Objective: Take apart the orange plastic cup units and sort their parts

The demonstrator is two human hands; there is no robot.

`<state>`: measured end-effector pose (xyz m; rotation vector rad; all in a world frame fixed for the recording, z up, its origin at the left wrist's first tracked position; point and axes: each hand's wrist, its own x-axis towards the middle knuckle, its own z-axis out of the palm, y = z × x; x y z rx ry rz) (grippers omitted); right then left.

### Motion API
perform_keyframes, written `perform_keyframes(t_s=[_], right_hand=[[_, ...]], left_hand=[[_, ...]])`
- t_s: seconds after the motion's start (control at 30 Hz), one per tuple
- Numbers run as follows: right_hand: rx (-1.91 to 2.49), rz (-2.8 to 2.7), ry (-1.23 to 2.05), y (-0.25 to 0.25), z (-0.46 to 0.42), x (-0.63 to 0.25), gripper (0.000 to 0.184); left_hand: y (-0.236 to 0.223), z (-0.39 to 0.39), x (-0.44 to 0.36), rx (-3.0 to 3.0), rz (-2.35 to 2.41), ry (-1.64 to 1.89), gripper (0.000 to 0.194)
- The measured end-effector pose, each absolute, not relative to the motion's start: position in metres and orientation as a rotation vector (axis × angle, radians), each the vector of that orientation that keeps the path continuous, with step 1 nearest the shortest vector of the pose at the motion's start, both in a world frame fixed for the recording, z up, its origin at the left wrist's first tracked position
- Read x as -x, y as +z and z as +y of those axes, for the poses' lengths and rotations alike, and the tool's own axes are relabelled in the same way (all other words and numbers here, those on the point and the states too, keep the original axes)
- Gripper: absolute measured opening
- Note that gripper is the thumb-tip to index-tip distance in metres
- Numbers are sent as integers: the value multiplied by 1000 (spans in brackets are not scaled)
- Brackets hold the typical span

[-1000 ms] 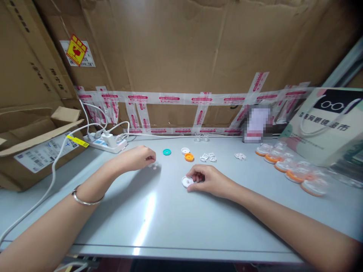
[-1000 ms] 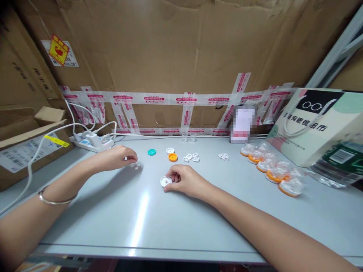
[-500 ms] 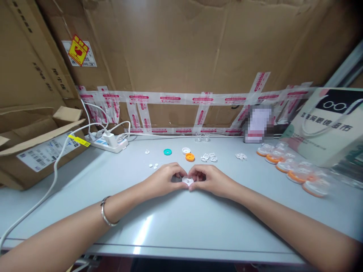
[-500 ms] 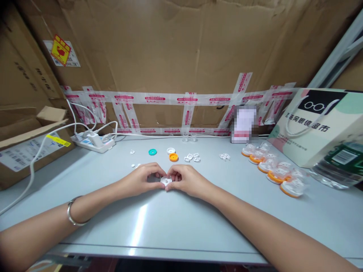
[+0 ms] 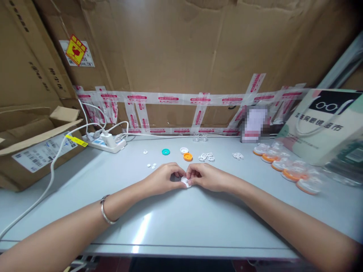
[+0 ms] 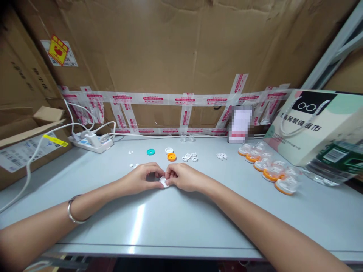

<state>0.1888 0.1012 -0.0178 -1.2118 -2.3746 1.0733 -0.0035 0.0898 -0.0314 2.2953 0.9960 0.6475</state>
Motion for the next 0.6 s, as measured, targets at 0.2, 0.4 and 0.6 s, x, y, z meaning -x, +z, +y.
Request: perform_keyframes(t_s=[0.2, 0.4, 0.6], right_hand=[[1234, -2201, 1289, -18, 107, -189, 6], [1195, -1880, 1511, -17, 110, -192, 19], [1016, -1546, 1592, -11, 101, -186, 29]], left_hand=[[-31, 89, 4, -2308, 979, 648, 23], [-25, 86, 5, -2300, 948, 728, 30], [-16, 80, 1, -2052, 965, 1052, 18]])
